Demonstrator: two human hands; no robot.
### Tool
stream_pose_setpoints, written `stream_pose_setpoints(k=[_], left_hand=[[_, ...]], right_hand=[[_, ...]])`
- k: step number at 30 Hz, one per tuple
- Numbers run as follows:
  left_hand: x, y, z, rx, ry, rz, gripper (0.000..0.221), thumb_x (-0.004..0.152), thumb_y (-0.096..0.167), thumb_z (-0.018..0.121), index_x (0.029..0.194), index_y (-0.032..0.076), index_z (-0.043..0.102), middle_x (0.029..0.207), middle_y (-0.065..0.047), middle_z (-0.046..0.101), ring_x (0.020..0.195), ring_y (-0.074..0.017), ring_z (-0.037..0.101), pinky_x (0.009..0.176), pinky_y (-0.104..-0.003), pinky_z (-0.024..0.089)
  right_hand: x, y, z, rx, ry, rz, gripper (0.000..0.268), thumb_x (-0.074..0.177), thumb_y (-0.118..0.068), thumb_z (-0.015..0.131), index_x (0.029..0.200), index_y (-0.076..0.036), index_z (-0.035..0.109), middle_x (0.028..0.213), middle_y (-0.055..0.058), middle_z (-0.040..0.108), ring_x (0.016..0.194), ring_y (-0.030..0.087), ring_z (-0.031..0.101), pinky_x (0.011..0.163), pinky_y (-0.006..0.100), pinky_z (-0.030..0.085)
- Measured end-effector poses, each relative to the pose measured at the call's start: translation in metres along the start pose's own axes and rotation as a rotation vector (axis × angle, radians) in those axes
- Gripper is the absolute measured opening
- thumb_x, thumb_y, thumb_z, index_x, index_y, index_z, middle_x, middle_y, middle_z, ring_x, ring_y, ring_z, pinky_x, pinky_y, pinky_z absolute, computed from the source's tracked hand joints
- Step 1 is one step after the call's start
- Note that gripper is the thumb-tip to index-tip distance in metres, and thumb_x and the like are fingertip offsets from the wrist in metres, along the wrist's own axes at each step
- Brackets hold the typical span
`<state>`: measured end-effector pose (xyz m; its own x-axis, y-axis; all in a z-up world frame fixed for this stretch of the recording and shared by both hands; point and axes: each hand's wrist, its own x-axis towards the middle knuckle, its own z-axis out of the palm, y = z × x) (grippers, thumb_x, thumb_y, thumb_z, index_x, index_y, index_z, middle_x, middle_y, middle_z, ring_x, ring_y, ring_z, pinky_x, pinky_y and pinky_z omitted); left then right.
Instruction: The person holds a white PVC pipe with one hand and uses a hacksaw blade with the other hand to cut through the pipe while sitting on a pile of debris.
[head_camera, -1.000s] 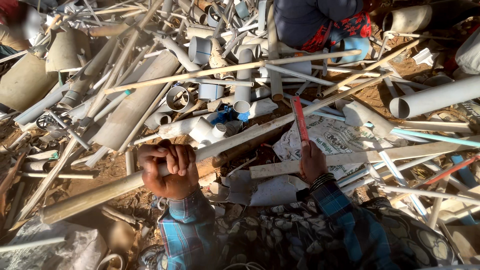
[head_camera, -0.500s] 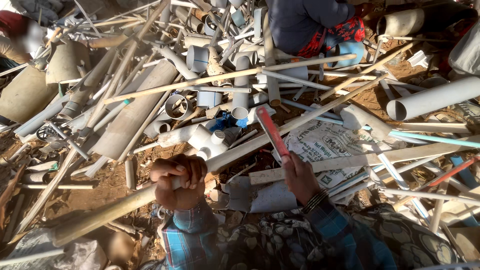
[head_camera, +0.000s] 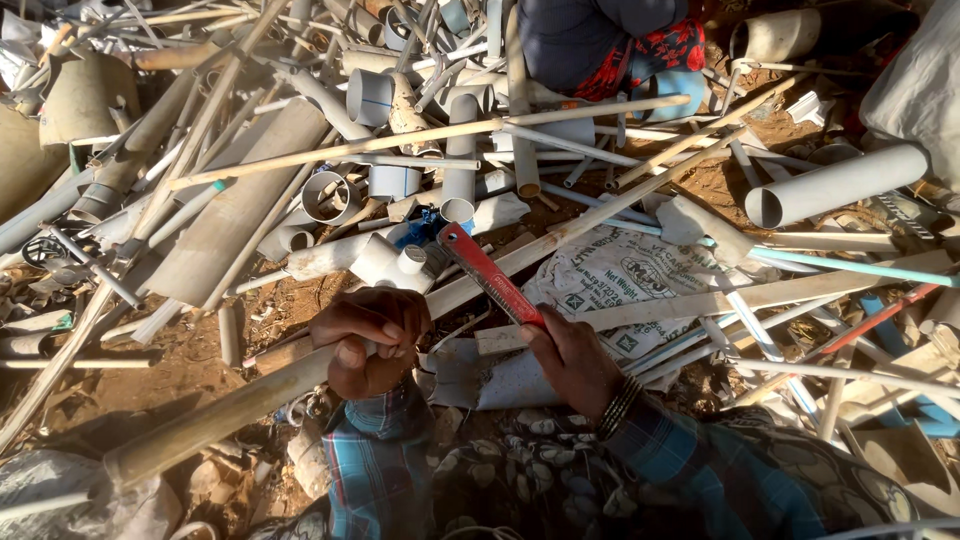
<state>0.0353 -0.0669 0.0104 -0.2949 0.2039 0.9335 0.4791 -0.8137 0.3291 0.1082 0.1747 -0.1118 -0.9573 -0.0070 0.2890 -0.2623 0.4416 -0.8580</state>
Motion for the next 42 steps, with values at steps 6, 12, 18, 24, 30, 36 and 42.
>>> stream_pose_setpoints(k=[6, 12, 18, 24, 30, 36, 42], left_hand=[[-0.020, -0.002, 0.014, 0.019, -0.056, -0.027, 0.030, 0.107, 0.028, 0.060, 0.105, -0.001, 0.067, 0.062, 0.000, 0.049, 0.052, -0.0122, 0.042, 0.053, -0.035, 0.038], [-0.033, -0.005, 0.037, 0.028, 0.126, -0.001, 0.032, 0.109, 0.030, 0.059, 0.108, -0.002, 0.067, 0.068, -0.002, 0.049, 0.057, -0.0132, 0.046, 0.058, -0.035, 0.037], [-0.030, -0.010, 0.035, 0.016, 0.366, 0.013, 0.029, 0.109, 0.030, 0.060, 0.108, 0.001, 0.064, 0.070, -0.001, 0.047, 0.060, -0.0117, 0.043, 0.060, -0.034, 0.038], [-0.035, -0.013, 0.031, 0.016, 0.249, 0.053, 0.030, 0.109, 0.031, 0.060, 0.106, 0.001, 0.065, 0.067, 0.001, 0.047, 0.056, -0.0128, 0.045, 0.059, -0.035, 0.037], [-0.045, -0.010, 0.031, 0.019, 0.257, 0.063, 0.031, 0.109, 0.030, 0.060, 0.107, 0.000, 0.067, 0.066, -0.001, 0.048, 0.055, -0.0123, 0.044, 0.057, -0.034, 0.035], [-0.046, -0.008, 0.037, 0.023, 0.114, 0.019, 0.029, 0.109, 0.030, 0.058, 0.109, 0.002, 0.068, 0.065, -0.002, 0.051, 0.054, -0.0121, 0.046, 0.055, -0.035, 0.039], [-0.048, -0.010, 0.044, 0.049, 0.224, 0.045, 0.027, 0.110, 0.028, 0.059, 0.111, 0.002, 0.068, 0.065, -0.001, 0.048, 0.054, -0.0127, 0.045, 0.055, -0.036, 0.037]], right_hand=[[0.056, 0.058, -0.092, -0.069, 0.101, 0.382, 0.039, 0.107, -0.040, 0.044, 0.114, -0.006, 0.061, 0.054, 0.006, 0.049, 0.040, 0.017, 0.047, 0.042, 0.041, 0.043], [-0.016, 0.017, -0.026, -0.026, -0.075, -0.002, 0.040, 0.107, -0.042, 0.044, 0.115, -0.006, 0.059, 0.057, 0.006, 0.051, 0.045, 0.017, 0.050, 0.047, 0.039, 0.045], [0.046, 0.053, -0.083, -0.022, 0.040, 0.456, 0.036, 0.104, -0.043, 0.042, 0.109, -0.010, 0.057, 0.055, 0.010, 0.051, 0.044, 0.021, 0.049, 0.046, 0.043, 0.045], [-0.006, 0.022, -0.042, -0.234, -0.023, -0.270, 0.039, 0.113, -0.039, 0.045, 0.108, -0.002, 0.057, 0.064, 0.008, 0.055, 0.052, 0.019, 0.055, 0.052, 0.037, 0.047], [0.057, 0.060, -0.096, -0.040, 0.068, 0.528, 0.038, 0.107, -0.040, 0.044, 0.101, -0.005, 0.057, 0.053, 0.006, 0.046, 0.040, 0.020, 0.047, 0.042, 0.042, 0.044], [-0.008, 0.034, -0.054, -0.080, -0.032, 0.074, 0.034, 0.107, -0.036, 0.047, 0.104, -0.004, 0.059, 0.055, 0.003, 0.051, 0.043, 0.013, 0.051, 0.045, 0.036, 0.044], [0.046, 0.055, -0.094, -0.004, -0.003, 0.535, 0.037, 0.104, -0.040, 0.047, 0.113, -0.006, 0.060, 0.057, 0.006, 0.048, 0.041, 0.015, 0.046, 0.041, 0.039, 0.044]])
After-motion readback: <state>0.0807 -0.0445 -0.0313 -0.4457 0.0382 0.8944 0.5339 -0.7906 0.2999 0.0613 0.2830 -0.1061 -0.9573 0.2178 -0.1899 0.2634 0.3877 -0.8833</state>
